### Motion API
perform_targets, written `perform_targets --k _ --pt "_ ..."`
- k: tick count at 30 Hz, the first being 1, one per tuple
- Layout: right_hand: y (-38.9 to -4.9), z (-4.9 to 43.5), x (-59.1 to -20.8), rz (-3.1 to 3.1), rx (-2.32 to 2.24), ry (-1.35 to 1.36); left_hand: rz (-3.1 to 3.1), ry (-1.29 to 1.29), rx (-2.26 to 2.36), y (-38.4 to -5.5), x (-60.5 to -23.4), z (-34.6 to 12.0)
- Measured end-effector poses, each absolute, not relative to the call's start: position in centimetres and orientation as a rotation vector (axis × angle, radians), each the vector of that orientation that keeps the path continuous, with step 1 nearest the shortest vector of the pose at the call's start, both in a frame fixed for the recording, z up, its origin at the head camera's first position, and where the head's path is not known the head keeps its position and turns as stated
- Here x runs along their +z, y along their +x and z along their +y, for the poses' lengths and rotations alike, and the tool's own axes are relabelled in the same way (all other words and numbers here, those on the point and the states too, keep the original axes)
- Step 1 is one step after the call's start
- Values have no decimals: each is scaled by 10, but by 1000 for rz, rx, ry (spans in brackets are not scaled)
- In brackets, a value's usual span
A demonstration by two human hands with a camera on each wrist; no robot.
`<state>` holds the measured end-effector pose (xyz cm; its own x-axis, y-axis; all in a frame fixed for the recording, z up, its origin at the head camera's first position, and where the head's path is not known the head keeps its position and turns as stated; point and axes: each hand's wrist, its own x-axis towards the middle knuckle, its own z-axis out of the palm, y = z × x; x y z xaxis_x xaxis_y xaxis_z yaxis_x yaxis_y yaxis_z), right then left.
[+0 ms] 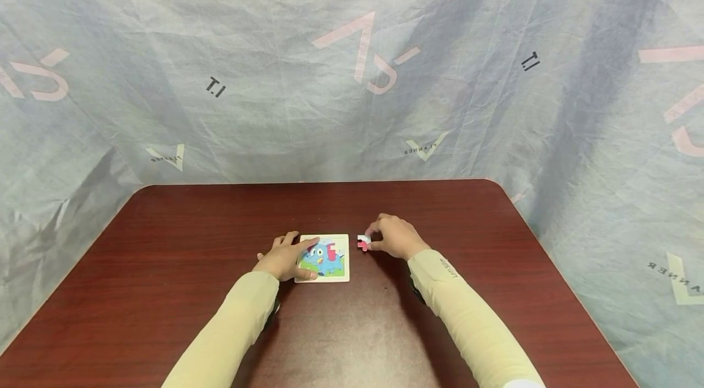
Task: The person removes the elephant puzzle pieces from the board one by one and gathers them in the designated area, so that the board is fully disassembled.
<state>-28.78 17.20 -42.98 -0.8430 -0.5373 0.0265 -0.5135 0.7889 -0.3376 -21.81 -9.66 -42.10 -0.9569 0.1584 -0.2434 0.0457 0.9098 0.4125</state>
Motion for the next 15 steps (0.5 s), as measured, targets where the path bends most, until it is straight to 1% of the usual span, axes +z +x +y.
perform_targets --k 15 --pt "-284 174 -434 2923 -479 -857 2805 140 581 -220 -424 -96"
